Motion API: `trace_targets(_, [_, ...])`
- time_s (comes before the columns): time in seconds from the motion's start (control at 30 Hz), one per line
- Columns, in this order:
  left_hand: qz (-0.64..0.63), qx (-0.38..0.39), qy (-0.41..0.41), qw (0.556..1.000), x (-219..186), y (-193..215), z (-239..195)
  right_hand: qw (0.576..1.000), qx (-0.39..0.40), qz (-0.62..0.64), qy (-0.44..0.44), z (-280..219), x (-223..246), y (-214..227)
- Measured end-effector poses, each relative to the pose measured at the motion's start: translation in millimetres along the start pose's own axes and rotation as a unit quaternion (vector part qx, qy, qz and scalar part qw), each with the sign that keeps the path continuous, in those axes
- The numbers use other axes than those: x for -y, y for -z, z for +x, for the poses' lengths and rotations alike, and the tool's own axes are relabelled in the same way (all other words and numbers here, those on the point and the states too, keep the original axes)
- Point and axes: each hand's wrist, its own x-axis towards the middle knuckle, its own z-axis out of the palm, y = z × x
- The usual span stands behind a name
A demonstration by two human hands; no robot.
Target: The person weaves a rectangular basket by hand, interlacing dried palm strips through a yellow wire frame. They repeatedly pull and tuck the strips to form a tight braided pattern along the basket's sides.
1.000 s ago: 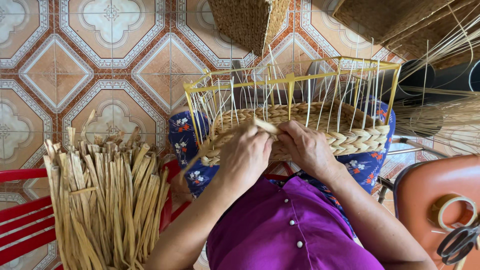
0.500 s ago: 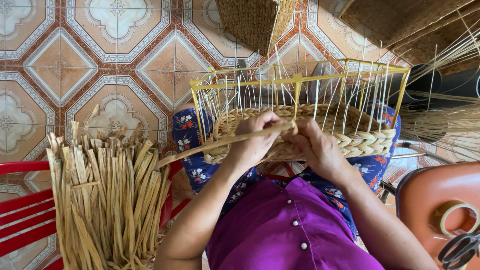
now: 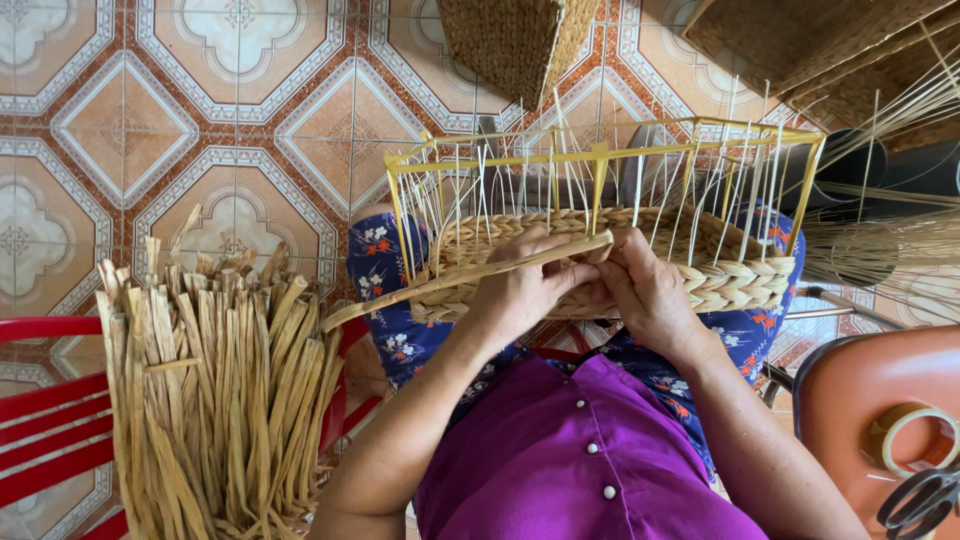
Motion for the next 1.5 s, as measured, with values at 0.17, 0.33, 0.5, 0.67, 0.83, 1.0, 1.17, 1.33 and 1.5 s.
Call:
trace_targets(0.17, [-0.096,-0.078,0.054,0.991,6.9,-11.2,-19.2,1.000,0.007,0.020,0.000,4.4,-0.7,1.3])
trace_targets(0.33, [-0.343,-0.028,0.108,0.933,-0.7,-3.7,-43.1,0.999,-0.019,-0.035,-0.003,10.0,9.4,-9.2])
trace_targets(0.5, [-0.149,-0.107,-0.101,0.978,-22.0,6.1,-60.6,0.984,-0.032,-0.170,0.037,8.5,19.4,-23.2])
trace_targets(0.67, [0.305,-0.152,-0.021,0.940,-11.4,33.2,-71.6,0.976,-0.009,-0.184,0.120,4.0,23.7,-16.0])
trace_targets(0.83, [0.378,-0.096,-0.006,0.921,12.6,34.8,-79.2,0.985,-0.044,-0.122,0.110,4.6,21.9,-17.8])
trace_targets(1.0, [0.388,0.090,0.065,0.915,7.0,58.7,-83.0,0.995,-0.054,-0.082,0.032,3.8,19.4,-24.9])
trace_targets(1.17, [0.175,0.061,-0.020,0.982,-22.8,57.4,-60.9,0.991,-0.003,-0.136,0.019,16.0,22.1,-16.5])
trace_targets(1.33, [0.267,0.058,-0.102,0.957,-25.9,33.0,-40.8,0.996,-0.021,-0.072,0.050,15.1,36.6,5.9])
trace_targets(1.5, [0.041,0.195,0.077,0.977,6.8,63.6,-16.7,0.975,-0.008,-0.114,0.193,6.8,44.7,-12.4])
